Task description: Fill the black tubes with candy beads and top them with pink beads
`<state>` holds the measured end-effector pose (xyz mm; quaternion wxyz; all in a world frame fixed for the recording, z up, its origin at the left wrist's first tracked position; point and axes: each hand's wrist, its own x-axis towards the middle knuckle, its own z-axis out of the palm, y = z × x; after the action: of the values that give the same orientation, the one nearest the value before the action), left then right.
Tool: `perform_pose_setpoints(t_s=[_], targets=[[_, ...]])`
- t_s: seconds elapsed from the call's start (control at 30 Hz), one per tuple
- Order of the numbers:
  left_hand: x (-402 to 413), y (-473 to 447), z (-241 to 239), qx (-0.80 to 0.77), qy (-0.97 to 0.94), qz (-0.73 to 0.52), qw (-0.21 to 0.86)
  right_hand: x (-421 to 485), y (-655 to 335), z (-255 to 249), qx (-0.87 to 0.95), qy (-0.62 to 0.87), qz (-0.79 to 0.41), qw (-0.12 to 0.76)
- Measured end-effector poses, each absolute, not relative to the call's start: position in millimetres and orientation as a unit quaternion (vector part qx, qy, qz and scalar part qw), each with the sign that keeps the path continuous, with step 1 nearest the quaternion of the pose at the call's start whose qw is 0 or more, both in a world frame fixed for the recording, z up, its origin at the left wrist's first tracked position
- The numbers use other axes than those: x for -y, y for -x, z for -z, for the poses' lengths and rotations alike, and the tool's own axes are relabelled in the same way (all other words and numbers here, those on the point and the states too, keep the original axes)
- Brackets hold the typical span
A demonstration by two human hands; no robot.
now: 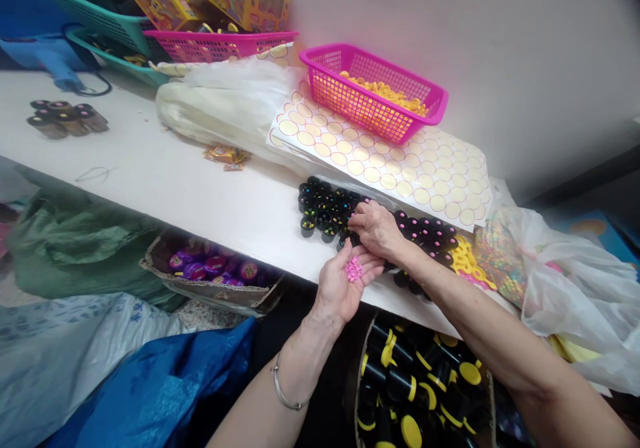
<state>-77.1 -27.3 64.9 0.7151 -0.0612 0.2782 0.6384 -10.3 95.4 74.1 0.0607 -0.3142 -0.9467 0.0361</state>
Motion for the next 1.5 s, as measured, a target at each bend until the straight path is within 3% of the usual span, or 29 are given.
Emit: perform_pose_setpoints(t_s=[0.33, 0.67, 1.03, 1.27, 1.5], targets=[[27, 77, -66, -0.285, 0.062, -0.638, 0.712, -93, 18, -86, 0.957, 0.288, -0.015, -0.016], [27, 76, -62, -0.267, 0.053, -0.636, 0.722, -76, -30, -84, 0.924, 0.280, -0.173, 0.194], [24, 70, -56, -0.186, 0.035, -0.663, 0.724, -36, -45, -68, 0.965, 0.174, 0.009, 0.198], [24, 69, -56, -0.202, 0.024, -0.658, 0.725, -40, -53, -61, 0.946, 0.205, -0.076, 0.237], [25, 68, -49, -0.283, 0.027, -0.646, 0.708, -41, -54, -65, 0.940, 0.244, -0.108, 0.213]])
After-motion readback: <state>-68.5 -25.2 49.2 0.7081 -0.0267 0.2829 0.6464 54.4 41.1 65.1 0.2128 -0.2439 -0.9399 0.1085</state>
